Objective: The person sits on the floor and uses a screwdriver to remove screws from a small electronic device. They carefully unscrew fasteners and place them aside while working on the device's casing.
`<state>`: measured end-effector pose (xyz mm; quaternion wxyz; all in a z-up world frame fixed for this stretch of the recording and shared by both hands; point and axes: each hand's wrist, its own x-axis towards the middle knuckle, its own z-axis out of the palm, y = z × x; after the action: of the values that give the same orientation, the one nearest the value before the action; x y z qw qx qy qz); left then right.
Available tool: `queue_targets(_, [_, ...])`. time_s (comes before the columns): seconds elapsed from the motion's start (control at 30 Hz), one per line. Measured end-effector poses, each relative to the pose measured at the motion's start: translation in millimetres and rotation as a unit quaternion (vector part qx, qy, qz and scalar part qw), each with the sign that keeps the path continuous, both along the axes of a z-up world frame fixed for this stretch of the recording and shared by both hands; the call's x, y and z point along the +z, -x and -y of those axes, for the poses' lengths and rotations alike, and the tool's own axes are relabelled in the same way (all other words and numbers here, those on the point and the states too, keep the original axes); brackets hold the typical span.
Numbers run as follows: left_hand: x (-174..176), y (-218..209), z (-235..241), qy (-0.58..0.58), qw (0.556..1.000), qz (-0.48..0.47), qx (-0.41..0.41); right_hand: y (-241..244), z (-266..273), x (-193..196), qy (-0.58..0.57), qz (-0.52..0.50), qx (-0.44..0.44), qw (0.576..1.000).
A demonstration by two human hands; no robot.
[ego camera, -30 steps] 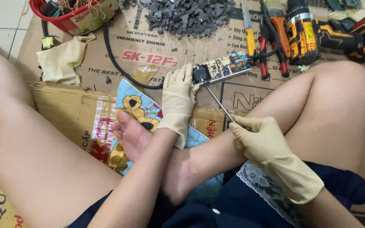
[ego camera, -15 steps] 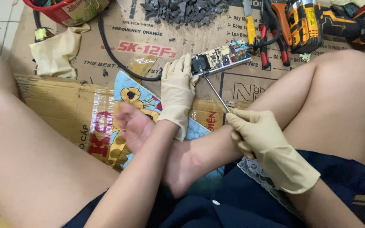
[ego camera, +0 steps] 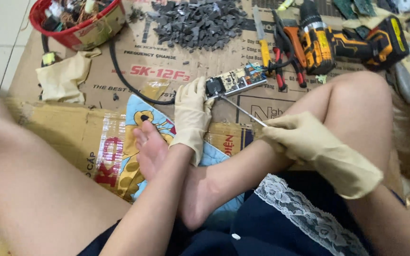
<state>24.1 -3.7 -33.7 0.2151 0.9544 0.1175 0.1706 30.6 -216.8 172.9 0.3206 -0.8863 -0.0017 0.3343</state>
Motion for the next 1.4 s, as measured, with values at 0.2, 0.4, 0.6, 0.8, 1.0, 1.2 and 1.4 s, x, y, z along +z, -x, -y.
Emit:
queue_targets(0.2, [-6, -2, -3, 0.009, 1.0, 0.0, 0.01, -43, 22, -17, 0.066, -0.016, 0.014, 0.998])
queue_targets(0.4, [11, -2, -14, 0.013, 0.995, 0.093, -0.02, -47, 20, -10, 0.059, -0.021, 0.057, 0.996])
queue_targets(0.6, [12, -11, -21, -0.022, 1.0, 0.009, 0.004, -49, 6, -7, 0.055, -0.045, 0.03, 0.997])
queue_targets(0.8, [1, -33, -28, -0.022, 1.0, -0.003, -0.004, -40, 17, -20, -0.008, -0.058, -0.03, 0.998])
queue_targets(1.0, [13, -32, -31, 0.015, 1.0, 0.014, -0.014, -19, 26, -20, -0.074, -0.055, -0.103, 0.99])
queue_targets(1.2, [57, -18, -23, 0.04, 0.997, -0.063, 0.012, -10, 31, -28, -0.095, -0.056, -0.11, 0.988])
queue_targets(1.4, [44, -15, -5, 0.015, 0.999, 0.015, 0.023, -8, 36, -23, -0.112, -0.061, -0.123, 0.984])
